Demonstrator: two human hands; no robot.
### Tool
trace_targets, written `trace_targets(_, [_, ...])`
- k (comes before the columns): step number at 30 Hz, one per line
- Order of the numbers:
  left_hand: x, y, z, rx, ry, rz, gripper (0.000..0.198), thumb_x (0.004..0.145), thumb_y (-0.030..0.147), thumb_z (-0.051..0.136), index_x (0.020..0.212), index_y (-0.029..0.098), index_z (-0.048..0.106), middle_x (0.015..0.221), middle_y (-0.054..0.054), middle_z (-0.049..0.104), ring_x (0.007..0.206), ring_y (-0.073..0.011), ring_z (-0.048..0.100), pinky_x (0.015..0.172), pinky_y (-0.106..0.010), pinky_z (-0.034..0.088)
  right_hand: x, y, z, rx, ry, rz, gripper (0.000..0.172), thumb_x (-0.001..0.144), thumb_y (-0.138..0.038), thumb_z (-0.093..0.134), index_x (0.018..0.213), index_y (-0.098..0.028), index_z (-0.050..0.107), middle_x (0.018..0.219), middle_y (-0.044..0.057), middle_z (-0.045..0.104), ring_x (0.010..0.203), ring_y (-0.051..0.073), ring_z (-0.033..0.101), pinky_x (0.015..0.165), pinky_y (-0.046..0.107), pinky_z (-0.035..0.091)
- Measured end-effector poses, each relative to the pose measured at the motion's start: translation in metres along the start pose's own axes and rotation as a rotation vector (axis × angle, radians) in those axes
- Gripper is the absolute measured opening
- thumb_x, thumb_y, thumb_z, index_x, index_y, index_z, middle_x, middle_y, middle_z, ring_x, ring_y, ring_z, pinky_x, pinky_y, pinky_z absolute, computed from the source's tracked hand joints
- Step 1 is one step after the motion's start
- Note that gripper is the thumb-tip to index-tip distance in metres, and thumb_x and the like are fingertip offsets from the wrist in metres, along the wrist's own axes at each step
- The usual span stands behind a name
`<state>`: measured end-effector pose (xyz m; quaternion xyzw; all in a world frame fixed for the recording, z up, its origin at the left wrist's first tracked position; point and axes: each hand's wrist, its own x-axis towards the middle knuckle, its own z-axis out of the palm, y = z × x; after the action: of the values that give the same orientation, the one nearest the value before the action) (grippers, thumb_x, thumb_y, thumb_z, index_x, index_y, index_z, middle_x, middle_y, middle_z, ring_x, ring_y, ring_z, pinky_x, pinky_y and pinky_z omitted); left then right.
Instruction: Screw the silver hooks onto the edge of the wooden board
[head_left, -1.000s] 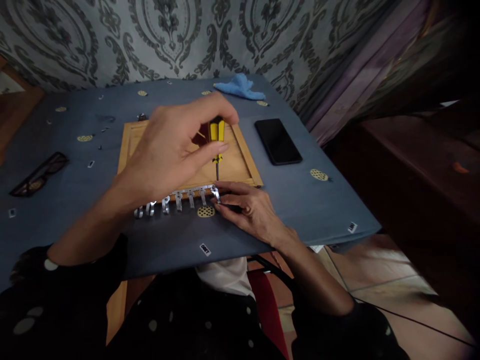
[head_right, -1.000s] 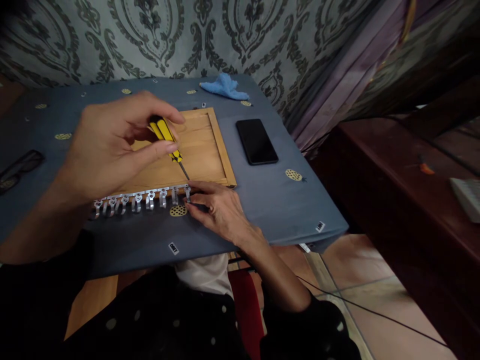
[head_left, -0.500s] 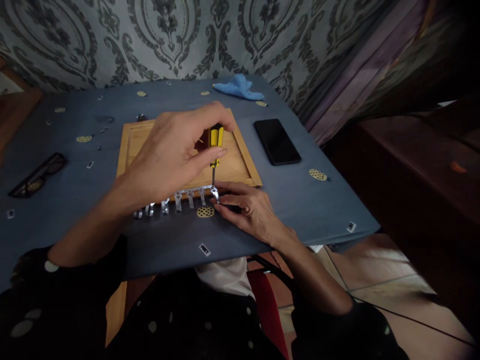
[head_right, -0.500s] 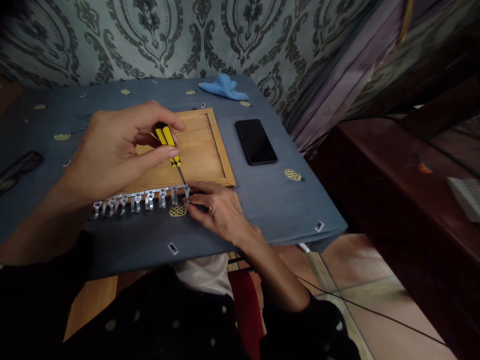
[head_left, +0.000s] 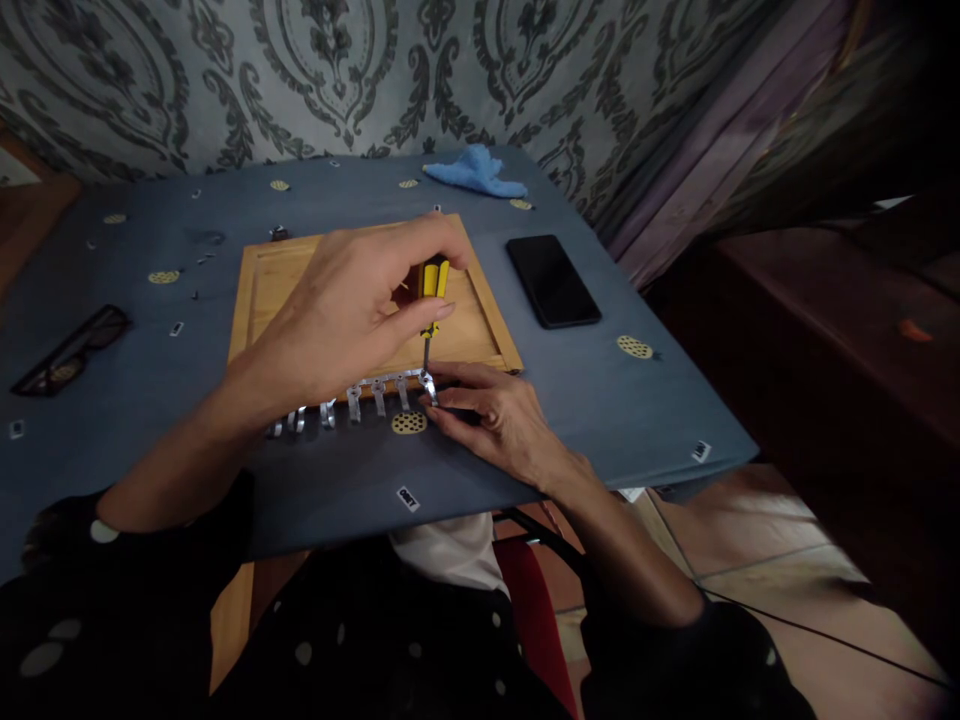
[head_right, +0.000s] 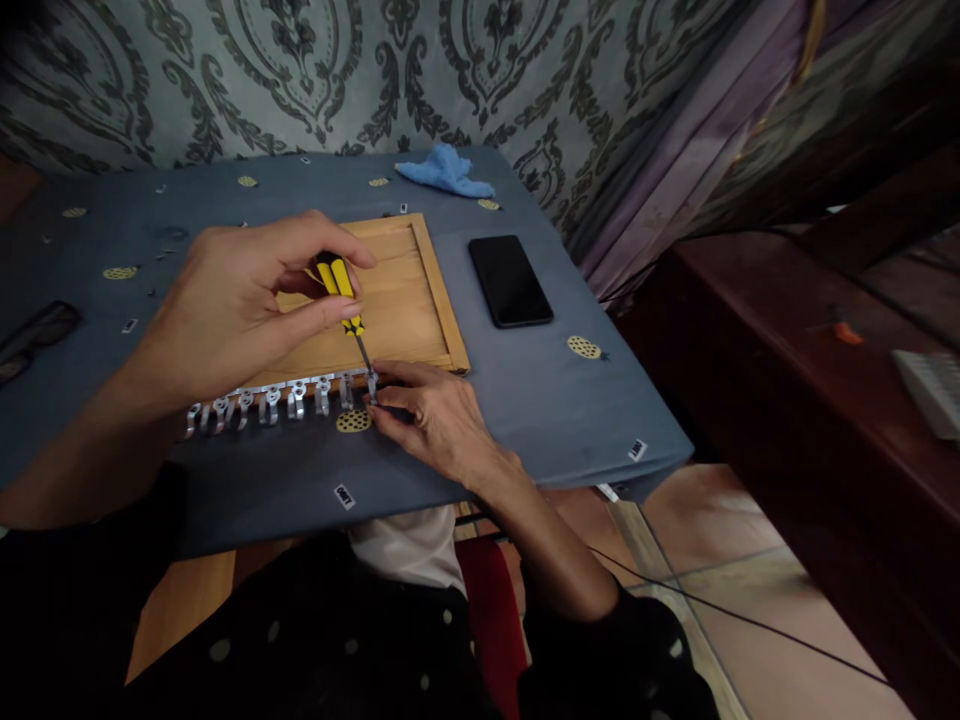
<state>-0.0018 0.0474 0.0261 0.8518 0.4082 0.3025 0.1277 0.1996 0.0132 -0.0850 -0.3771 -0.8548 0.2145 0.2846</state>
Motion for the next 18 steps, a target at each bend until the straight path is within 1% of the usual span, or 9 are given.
trace_targets(10, [0.0009, -0.0004, -0.0023, 0.037, -0.007, 0.001, 0.018, 0.089, 0.022, 0.066, 0.107, 0.024, 0.069, 0.099, 0.0, 0.073, 0.078, -0.0153, 0.069, 0.08, -0.029, 0.058, -0.0002, 0.0023, 0.0015, 0.005, 0.005, -0.009, 0.023, 0.099, -0.028, 0.061, 0.098, -0.024, 0.083, 0.132, 0.008, 0.074, 0.112, 0.024, 0.074, 0.088, 0.038, 0.062])
trace_targets(14, [0.0006, 0.0001, -0.0043, 0.104, -0.005, -0.031, 0.02, 0.089, 0.025, 0.069, 0.109, 0.023, 0.07, 0.094, 0.0, 0.072, 0.074, -0.0156, 0.069, 0.079, -0.03, 0.058, -0.0007, 0.0026, 0.0021, 0.008, 0.014, -0.008, 0.023, 0.099, -0.029, 0.061, 0.097, -0.022, 0.083, 0.132, 0.008, 0.074, 0.11, 0.024, 0.075, 0.085, 0.036, 0.062])
trace_targets(18, [0.0001, 0.0001, -0.0054, 0.14, 0.005, -0.034, 0.018, 0.088, 0.027, 0.071, 0.106, 0.024, 0.07, 0.089, 0.001, 0.072, 0.073, -0.0167, 0.068, 0.08, -0.031, 0.058, -0.0014, 0.0024, 0.0019, 0.012, 0.008, 0.005, 0.025, 0.099, -0.03, 0.059, 0.098, -0.024, 0.083, 0.135, 0.007, 0.073, 0.113, 0.024, 0.074, 0.088, 0.036, 0.061])
